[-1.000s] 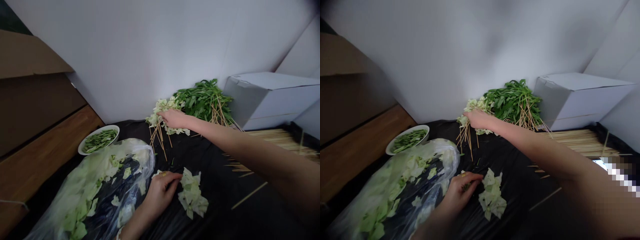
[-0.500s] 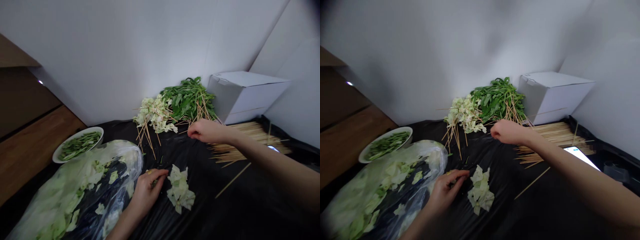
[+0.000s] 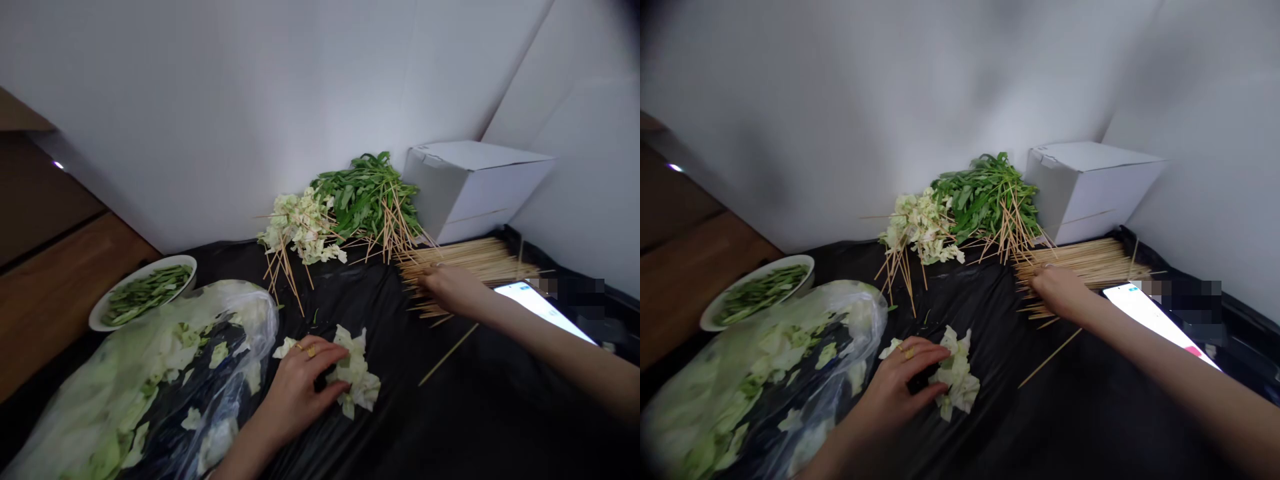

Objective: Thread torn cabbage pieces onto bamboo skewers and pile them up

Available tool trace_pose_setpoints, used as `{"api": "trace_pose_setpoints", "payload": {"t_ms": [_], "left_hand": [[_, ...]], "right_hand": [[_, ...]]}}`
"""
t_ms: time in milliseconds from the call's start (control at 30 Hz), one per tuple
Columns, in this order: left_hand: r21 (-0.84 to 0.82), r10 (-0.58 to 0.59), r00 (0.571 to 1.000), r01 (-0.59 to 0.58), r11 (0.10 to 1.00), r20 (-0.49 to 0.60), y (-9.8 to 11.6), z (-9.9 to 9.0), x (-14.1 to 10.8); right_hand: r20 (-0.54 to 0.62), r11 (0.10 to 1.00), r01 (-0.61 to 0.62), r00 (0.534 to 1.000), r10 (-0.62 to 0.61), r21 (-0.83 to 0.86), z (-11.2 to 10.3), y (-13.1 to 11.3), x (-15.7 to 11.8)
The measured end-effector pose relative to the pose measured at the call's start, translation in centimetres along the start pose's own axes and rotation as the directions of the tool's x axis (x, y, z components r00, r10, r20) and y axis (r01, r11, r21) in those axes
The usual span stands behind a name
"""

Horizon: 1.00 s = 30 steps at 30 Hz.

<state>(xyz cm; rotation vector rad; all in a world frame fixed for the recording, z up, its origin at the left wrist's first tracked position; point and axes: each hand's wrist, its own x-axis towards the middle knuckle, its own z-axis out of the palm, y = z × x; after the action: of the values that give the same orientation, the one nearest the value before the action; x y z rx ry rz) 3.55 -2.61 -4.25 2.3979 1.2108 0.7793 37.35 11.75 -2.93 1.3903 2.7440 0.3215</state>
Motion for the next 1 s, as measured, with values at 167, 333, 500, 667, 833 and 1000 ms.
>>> {"api": "trace_pose_setpoints", "payload": {"t_ms": [167, 333, 500, 667, 833, 1000], "left_hand": [[-0.001, -0.065, 0.998, 0.065, 0.998, 0.018, -0.1, 0.1, -0.2], [0.0, -0.103, 0.994, 0.103, 0.995, -0.036, -0.4, 0.1, -0.2], [0.008, -0.091, 0.989, 0.092, 0.996, -0.115, -0.8, 0.0, 0.0], [0.1, -0.007, 0.995, 0.017, 0.995, -0.102, -1.4, 0.3, 0.1], [0.198, 0.047, 0.997, -0.033, 0.98, -0.067, -1.7, 1.1, 0.0], [0.218, 0.046, 0.995, -0.025, 0.976, -0.092, -1.6, 1.4, 0.0]], "right_hand": [[-0.029, 0.997, 0.076, 0.997, -0.076, 0.007, -1.3, -1.8, 0.9], [-0.061, 0.988, 0.149, 0.987, -0.146, 0.042, -2.2, -5.4, 2.6], [-0.062, 0.978, 0.196, 0.979, -0.192, 0.071, -2.5, -6.8, 3.5], [-0.045, 0.983, 0.173, 0.984, -0.171, 0.067, -2.1, -6.2, 2.6], [-0.027, 0.984, 0.163, 0.987, -0.161, 0.07, -1.9, -6.0, 2.0], [-0.036, 0.982, 0.167, 0.986, -0.165, 0.091, -2.9, -6.9, 2.9]]}}
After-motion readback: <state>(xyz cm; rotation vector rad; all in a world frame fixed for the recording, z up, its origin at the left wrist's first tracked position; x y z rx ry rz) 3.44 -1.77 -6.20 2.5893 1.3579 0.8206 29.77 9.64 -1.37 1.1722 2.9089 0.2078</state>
